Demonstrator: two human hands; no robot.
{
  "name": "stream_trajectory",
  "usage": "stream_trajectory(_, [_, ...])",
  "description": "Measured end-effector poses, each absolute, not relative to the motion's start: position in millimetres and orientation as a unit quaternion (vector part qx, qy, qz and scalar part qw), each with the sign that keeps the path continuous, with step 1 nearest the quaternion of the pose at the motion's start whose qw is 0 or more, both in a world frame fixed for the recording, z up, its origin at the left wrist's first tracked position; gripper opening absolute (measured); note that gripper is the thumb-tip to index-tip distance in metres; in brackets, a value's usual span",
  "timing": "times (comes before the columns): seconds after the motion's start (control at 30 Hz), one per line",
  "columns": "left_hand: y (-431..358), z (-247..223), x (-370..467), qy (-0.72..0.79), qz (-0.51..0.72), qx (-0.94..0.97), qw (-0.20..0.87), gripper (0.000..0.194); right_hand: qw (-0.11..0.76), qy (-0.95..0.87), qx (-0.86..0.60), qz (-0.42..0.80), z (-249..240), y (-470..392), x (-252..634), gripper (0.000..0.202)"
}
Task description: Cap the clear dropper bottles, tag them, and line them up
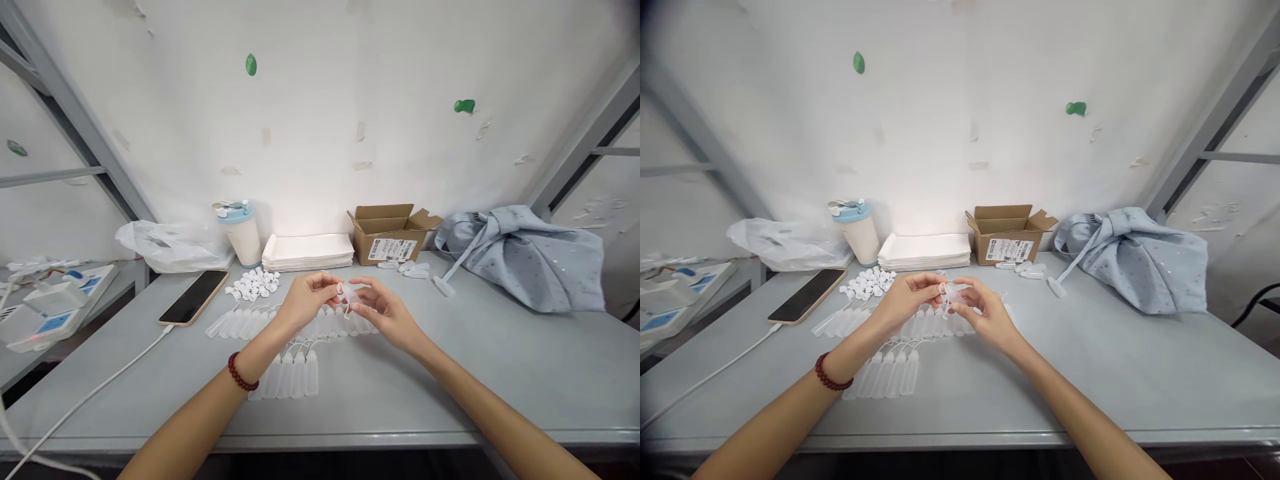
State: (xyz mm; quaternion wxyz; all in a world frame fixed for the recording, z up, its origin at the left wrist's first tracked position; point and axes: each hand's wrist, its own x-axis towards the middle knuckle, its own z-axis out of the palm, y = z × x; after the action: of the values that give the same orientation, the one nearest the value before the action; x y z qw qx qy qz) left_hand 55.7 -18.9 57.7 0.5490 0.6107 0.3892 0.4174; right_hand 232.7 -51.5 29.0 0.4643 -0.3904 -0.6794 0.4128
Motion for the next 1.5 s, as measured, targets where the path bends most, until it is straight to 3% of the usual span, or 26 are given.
stream_trajectory(0.13, [-25, 68, 52, 0.421, 0.373, 0.668, 0.486, 0.019, 0.472, -0.659, -0.391, 0.436, 29, -52, 234, 0.037])
stream_trajectory(0.4, [-26, 71, 50, 0.414, 0.386, 0.674, 0.475, 0.018, 0.464, -0.66, -0.401, 0.435, 31, -54, 232, 0.036])
stream_trajectory(0.67, [-20, 67, 47, 0.383, 0.377, 0.595, 0.598, 0.014, 0.452, -0.683, -0.411, 0.401, 30, -54, 231, 0.035])
stream_trajectory(0.83, [-20, 63, 47, 0.399, 0.358, 0.595, 0.599, 0.018, 0.447, -0.699, -0.419, 0.368, 31, -55, 231, 0.035])
stream_trajectory(0.97, [-21, 63, 49, 0.411, 0.371, 0.625, 0.55, 0.019, 0.447, -0.704, -0.417, 0.361, 31, -56, 231, 0.033])
stream_trajectory(1.23, [-28, 61, 53, 0.414, 0.373, 0.754, 0.348, 0.025, 0.451, -0.711, -0.399, 0.362, 29, -57, 230, 0.033])
stream_trajectory(1.5, [-29, 61, 51, 0.374, 0.341, 0.762, 0.405, 0.029, 0.474, -0.69, -0.377, 0.397, 26, -58, 229, 0.03])
